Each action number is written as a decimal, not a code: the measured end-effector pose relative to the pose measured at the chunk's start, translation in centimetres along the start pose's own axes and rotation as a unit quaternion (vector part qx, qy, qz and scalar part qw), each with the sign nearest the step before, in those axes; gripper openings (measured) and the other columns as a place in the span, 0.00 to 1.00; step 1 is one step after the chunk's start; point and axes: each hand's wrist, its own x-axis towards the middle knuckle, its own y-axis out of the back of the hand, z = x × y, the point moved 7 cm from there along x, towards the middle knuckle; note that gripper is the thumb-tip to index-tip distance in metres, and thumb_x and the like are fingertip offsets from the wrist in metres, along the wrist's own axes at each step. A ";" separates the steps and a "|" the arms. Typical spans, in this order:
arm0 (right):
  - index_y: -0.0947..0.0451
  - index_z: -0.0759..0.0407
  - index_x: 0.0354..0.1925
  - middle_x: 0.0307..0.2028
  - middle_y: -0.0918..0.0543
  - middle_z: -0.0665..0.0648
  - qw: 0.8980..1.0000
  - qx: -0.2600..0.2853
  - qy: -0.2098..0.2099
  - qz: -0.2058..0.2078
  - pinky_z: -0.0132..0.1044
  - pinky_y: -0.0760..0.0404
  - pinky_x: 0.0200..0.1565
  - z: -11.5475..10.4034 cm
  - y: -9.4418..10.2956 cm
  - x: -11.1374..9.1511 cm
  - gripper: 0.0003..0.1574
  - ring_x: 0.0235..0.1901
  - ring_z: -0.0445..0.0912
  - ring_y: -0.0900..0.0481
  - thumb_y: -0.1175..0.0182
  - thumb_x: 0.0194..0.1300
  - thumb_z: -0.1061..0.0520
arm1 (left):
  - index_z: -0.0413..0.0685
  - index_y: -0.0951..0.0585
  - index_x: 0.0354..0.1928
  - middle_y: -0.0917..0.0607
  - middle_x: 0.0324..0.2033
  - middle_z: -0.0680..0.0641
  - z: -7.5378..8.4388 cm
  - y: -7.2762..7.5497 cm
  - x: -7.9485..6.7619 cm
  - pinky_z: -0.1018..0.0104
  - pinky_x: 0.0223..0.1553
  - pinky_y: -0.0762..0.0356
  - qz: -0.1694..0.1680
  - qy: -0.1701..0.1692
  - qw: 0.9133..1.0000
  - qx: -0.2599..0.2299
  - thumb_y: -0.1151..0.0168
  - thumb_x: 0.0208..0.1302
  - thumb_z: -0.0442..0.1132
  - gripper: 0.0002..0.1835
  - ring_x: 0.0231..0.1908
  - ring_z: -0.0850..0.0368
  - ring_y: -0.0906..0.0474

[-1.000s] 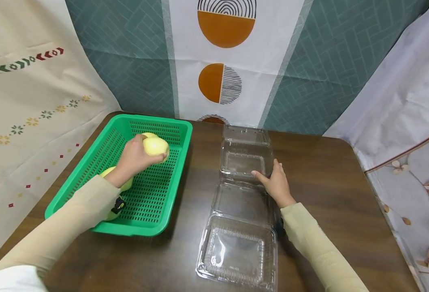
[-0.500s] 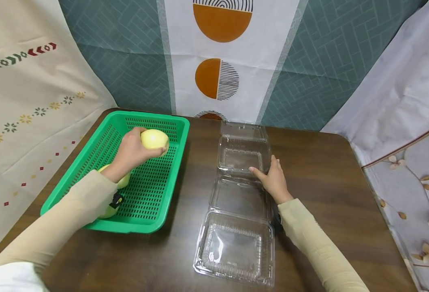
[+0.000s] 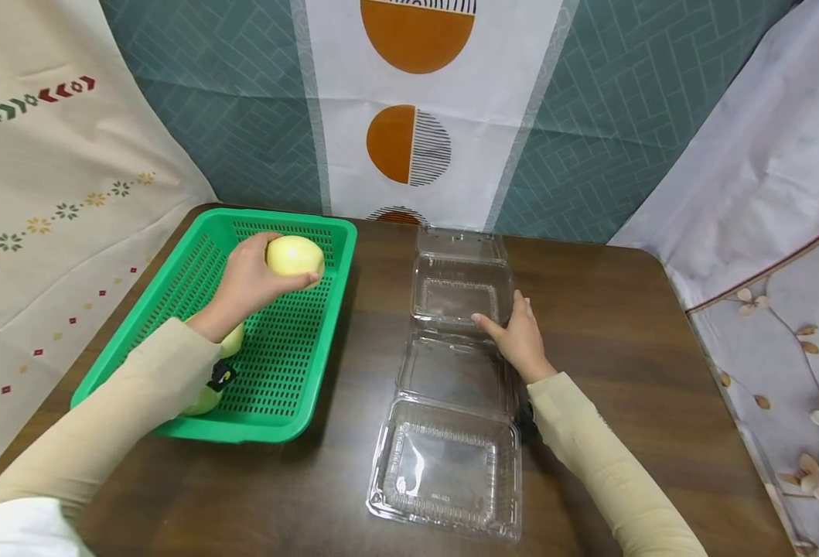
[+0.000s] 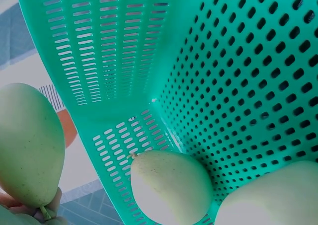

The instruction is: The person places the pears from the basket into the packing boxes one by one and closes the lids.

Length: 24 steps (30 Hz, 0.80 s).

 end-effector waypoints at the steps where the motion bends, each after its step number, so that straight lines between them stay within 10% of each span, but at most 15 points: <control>1: 0.67 0.70 0.73 0.72 0.60 0.75 1.000 -0.001 0.000 0.001 0.64 0.51 0.67 0.0 0.0 0.0 0.67 0.71 0.67 0.61 0.46 0.61 0.29 | 0.34 0.33 0.61 0.26 0.56 0.34 0.0 0.0 0.0 0.44 0.47 0.29 0.000 0.000 1.000 -0.002 0.27 0.43 0.53 0.46 0.57 0.39 0.35; 24: 0.67 0.71 0.72 0.71 0.60 0.76 1.000 -0.011 -0.004 0.001 0.63 0.52 0.67 -0.1 0.1 0.1 0.65 0.71 0.67 0.61 0.47 0.63 0.31 | 0.41 0.30 0.59 0.27 0.55 0.40 0.4 -0.3 1.0 0.49 0.46 0.29 -0.017 -0.005 0.999 -0.051 0.25 0.42 0.55 0.43 0.51 0.45 0.31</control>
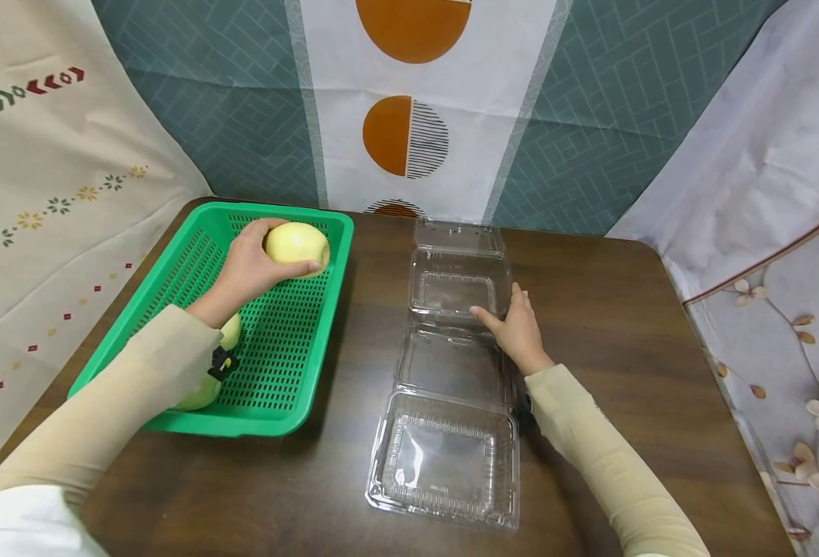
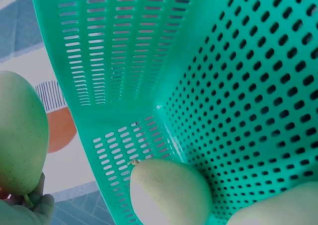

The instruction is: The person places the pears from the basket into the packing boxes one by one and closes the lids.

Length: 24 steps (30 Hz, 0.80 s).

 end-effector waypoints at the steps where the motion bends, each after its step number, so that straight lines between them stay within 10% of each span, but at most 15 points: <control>1: 0.67 0.71 0.72 0.71 0.60 0.76 1.000 0.000 0.001 0.000 0.63 0.52 0.67 0.0 0.0 0.0 0.66 0.71 0.67 0.61 0.47 0.63 0.31 | 0.41 0.30 0.59 0.27 0.55 0.40 0.0 0.0 0.0 0.49 0.46 0.29 -0.001 0.000 1.000 -0.002 0.25 0.42 0.54 0.43 0.51 0.45 0.31; 24: 0.67 0.71 0.72 0.71 0.59 0.76 1.000 0.003 0.007 0.004 0.62 0.52 0.67 0.1 0.1 0.1 0.67 0.71 0.66 0.62 0.46 0.61 0.30 | 0.49 0.31 0.59 0.23 0.53 0.48 1.9 -0.7 0.5 0.53 0.43 0.26 -0.019 0.010 0.999 -0.028 0.23 0.37 0.58 0.46 0.48 0.49 0.27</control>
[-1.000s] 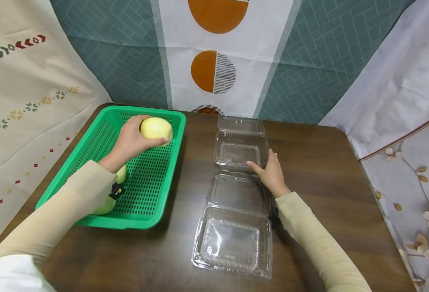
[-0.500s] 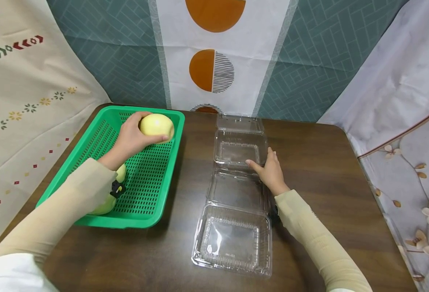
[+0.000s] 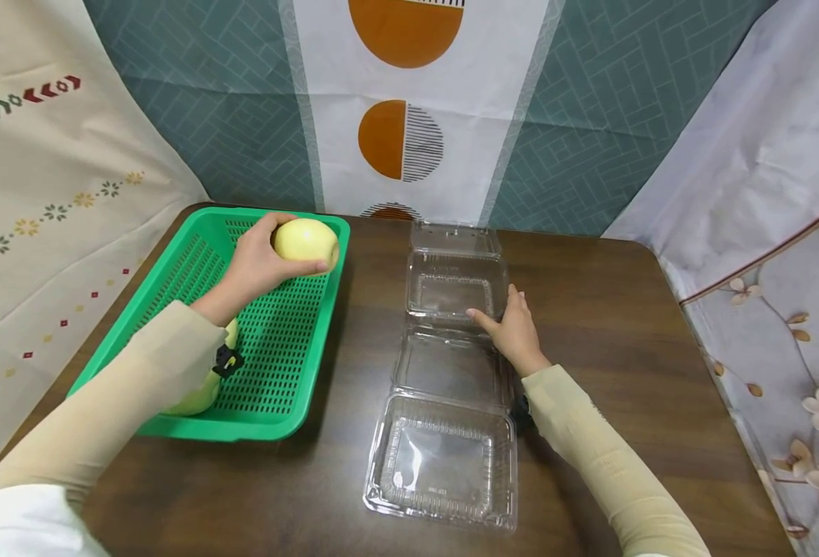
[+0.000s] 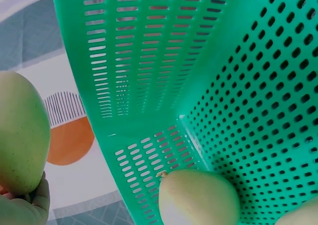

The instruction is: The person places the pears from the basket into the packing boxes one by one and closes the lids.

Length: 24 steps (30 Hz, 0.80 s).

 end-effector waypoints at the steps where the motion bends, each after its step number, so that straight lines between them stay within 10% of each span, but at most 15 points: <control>1: 0.67 0.71 0.72 0.71 0.60 0.76 1.000 -0.001 0.001 -0.001 0.63 0.52 0.67 0.0 0.0 0.0 0.68 0.71 0.66 0.62 0.46 0.61 0.29 | 0.49 0.31 0.59 0.23 0.53 0.48 0.1 0.1 0.0 0.53 0.43 0.26 0.002 -0.002 1.000 0.000 0.23 0.37 0.58 0.45 0.48 0.49 0.27; 24: 0.66 0.72 0.72 0.71 0.58 0.76 1.000 -0.002 0.011 0.005 0.62 0.52 0.67 0.1 -0.1 0.0 0.67 0.72 0.66 0.61 0.45 0.61 0.30 | 0.47 0.29 0.58 0.22 0.52 0.47 3.8 -0.7 1.0 0.54 0.44 0.24 -0.006 -0.041 0.999 -0.033 0.21 0.38 0.52 0.43 0.46 0.49 0.25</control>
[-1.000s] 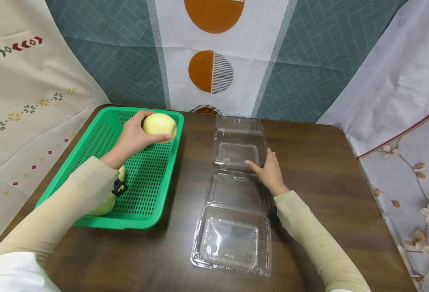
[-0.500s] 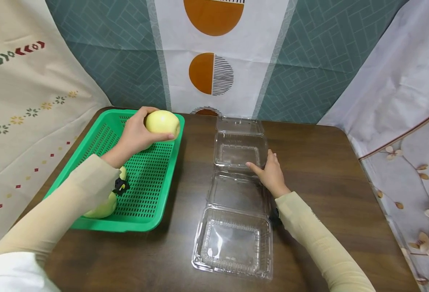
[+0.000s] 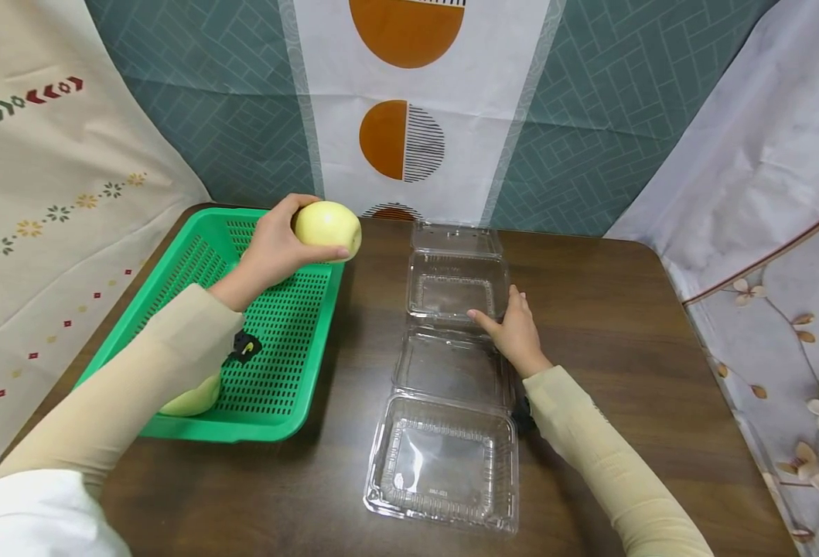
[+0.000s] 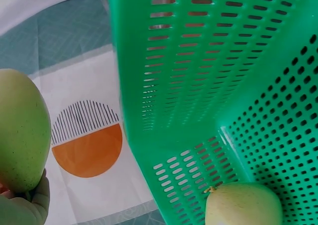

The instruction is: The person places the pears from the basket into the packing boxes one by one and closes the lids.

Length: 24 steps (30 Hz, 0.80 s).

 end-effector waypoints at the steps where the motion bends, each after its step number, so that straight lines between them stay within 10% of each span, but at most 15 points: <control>1: 0.66 0.72 0.72 0.71 0.58 0.76 1.000 0.000 0.000 0.001 0.62 0.51 0.67 0.0 0.0 0.0 0.67 0.71 0.66 0.61 0.45 0.61 0.30 | 0.47 0.29 0.58 0.22 0.52 0.47 0.1 0.0 0.1 0.54 0.45 0.24 0.000 -0.001 1.000 0.001 0.21 0.38 0.52 0.43 0.47 0.49 0.25; 24: 0.66 0.73 0.72 0.71 0.58 0.77 1.000 -0.005 -0.001 0.005 0.62 0.51 0.67 -0.1 -0.2 -0.1 0.67 0.71 0.66 0.60 0.45 0.61 0.31 | 0.46 0.26 0.51 0.21 0.47 0.47 2.2 -2.7 1.3 0.57 0.44 0.25 -0.020 -0.035 0.999 -0.018 0.21 0.37 0.50 0.37 0.43 0.51 0.25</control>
